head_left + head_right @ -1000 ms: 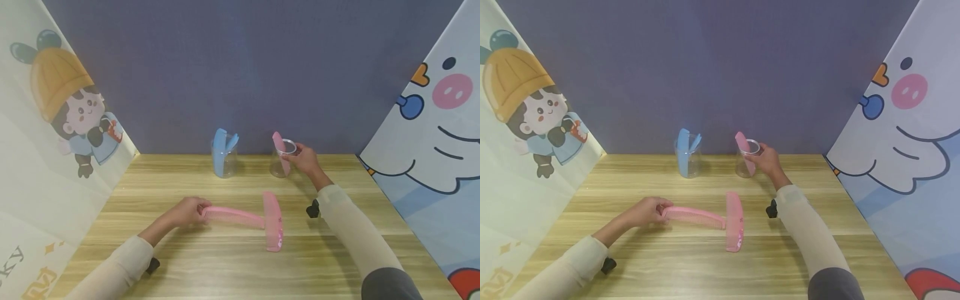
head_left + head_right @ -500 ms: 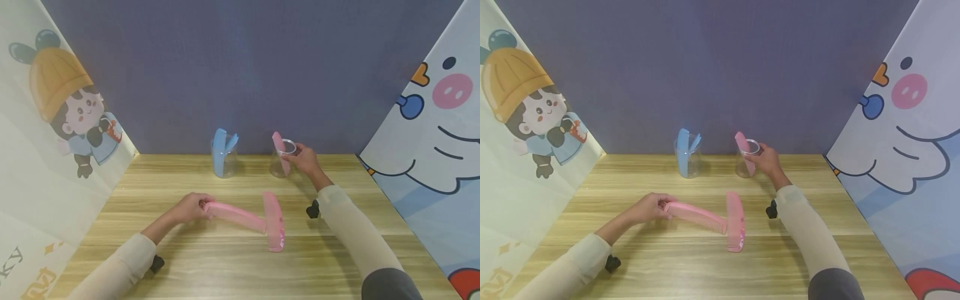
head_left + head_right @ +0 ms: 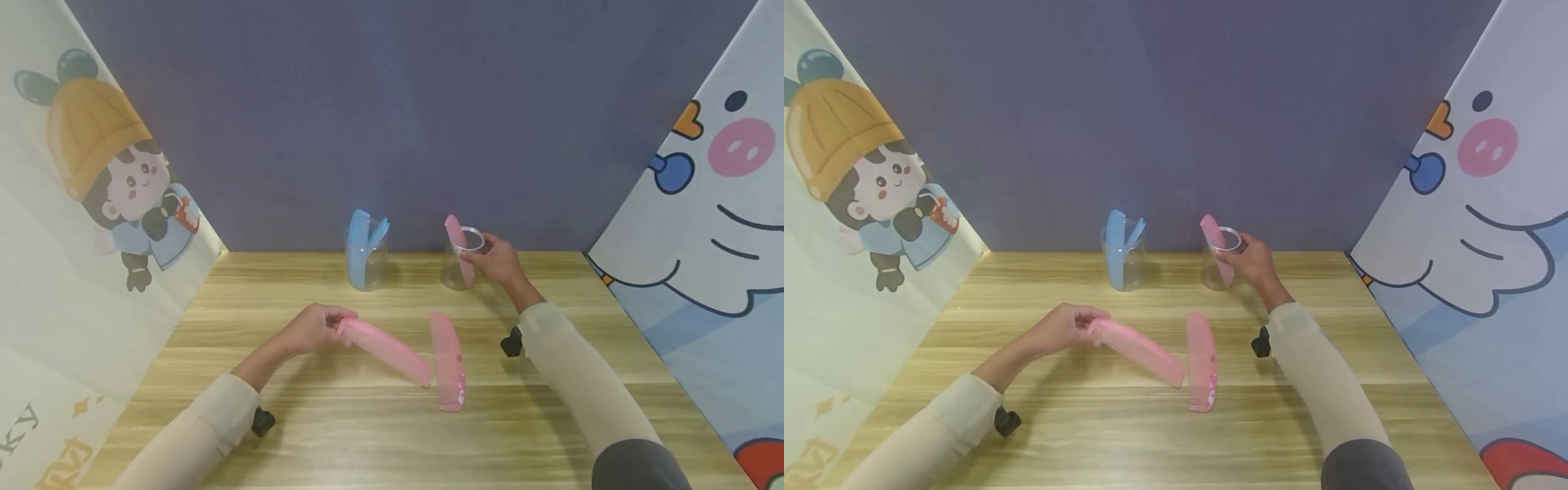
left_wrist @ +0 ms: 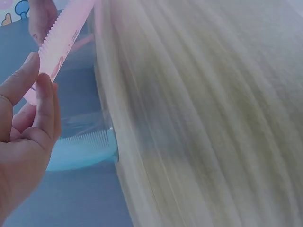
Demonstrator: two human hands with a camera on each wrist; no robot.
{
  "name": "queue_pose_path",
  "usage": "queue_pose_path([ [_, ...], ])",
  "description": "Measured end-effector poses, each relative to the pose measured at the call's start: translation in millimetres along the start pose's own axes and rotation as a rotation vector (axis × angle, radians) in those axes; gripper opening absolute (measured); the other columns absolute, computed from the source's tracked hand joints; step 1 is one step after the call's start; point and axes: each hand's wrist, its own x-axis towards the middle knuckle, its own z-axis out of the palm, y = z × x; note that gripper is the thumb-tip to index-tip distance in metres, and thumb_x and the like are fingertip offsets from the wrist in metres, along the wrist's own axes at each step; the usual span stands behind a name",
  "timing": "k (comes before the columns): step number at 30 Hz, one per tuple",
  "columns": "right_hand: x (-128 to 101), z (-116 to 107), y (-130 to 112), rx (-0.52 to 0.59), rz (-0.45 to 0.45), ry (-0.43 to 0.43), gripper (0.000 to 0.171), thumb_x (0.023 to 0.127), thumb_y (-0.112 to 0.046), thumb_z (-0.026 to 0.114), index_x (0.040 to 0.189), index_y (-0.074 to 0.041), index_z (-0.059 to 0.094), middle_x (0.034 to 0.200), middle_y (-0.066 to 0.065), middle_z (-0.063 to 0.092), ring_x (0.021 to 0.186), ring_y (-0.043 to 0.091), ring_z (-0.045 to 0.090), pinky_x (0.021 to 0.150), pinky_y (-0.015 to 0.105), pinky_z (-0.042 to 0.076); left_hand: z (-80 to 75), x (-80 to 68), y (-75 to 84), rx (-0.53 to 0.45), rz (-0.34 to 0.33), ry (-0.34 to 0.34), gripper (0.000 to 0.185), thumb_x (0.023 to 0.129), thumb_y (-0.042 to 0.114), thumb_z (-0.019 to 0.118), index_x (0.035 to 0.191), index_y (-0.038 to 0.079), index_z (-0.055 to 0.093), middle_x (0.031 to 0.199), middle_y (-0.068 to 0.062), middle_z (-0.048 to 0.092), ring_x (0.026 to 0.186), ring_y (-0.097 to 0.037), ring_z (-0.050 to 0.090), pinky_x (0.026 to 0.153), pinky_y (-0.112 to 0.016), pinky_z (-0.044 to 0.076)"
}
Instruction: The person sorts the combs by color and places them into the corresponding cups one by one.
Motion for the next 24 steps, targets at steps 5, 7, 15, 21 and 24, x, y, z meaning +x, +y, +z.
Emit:
queue_pose_path([
  [5, 0, -1, 0, -0.001, 0.002, -0.006, 0.082, 0.087, -0.043, 0.08, 0.149, 0.001, 0.048, 0.137, 0.024, 0.062, 0.124, 0.038, 0.06, 0.096, 0.049, 0.055, -6.5, 3.8, 4.6, -0.022, -0.009, 0.052, 0.057, 0.077, 0.013, 0.089, 0.13, 0.005, 0.07, 0.112, -0.011, 0.077, 0.098, -0.015, 0.069, 0.078, -0.022, 0.06],
  [7, 0, -1, 0, -0.006, 0.001, -0.008, 0.083, 0.088, -0.044, 0.079, 0.149, 0.001, 0.047, 0.138, 0.024, 0.061, 0.124, 0.039, 0.06, 0.096, 0.049, 0.055, -9.5, 6.0, 7.4, -0.027, -0.007, 0.071, 0.057, 0.076, 0.013, 0.089, 0.129, 0.005, 0.07, 0.108, -0.009, 0.077, 0.094, -0.013, 0.068, 0.076, -0.02, 0.059],
  [15, -1, -1, -2, -0.015, -0.004, -0.006, 0.08, 0.088, -0.044, 0.079, 0.147, 0.0, 0.049, 0.134, 0.023, 0.063, 0.12, 0.038, 0.061, 0.091, 0.046, 0.055, -19.3, 14.9, 18.7, -0.086, -0.02, 0.13, 0.058, 0.077, 0.016, 0.09, 0.131, 0.007, 0.069, 0.105, -0.01, 0.077, 0.092, -0.013, 0.068, 0.075, -0.022, 0.06],
  [21, -2, -1, -1, -0.004, 0.002, -0.012, 0.081, 0.088, -0.043, 0.079, 0.149, 0.0, 0.047, 0.137, 0.024, 0.062, 0.123, 0.038, 0.06, 0.094, 0.047, 0.055, -23.0, 25.2, 26.8, -0.1, -0.009, 0.163, 0.057, 0.08, 0.014, 0.087, 0.134, 0.008, 0.067, 0.112, -0.013, 0.077, 0.098, -0.016, 0.07, 0.08, -0.024, 0.061],
  [24, -1, -1, 0, -0.001, 0.003, -0.012, 0.081, 0.088, -0.044, 0.079, 0.149, 0.0, 0.048, 0.137, 0.024, 0.062, 0.123, 0.039, 0.06, 0.094, 0.048, 0.056, -24.5, 32.3, 33.3, -0.132, -0.005, 0.18, 0.057, 0.081, 0.012, 0.086, 0.134, 0.008, 0.067, 0.113, -0.015, 0.076, 0.098, -0.017, 0.071, 0.08, -0.025, 0.062],
])
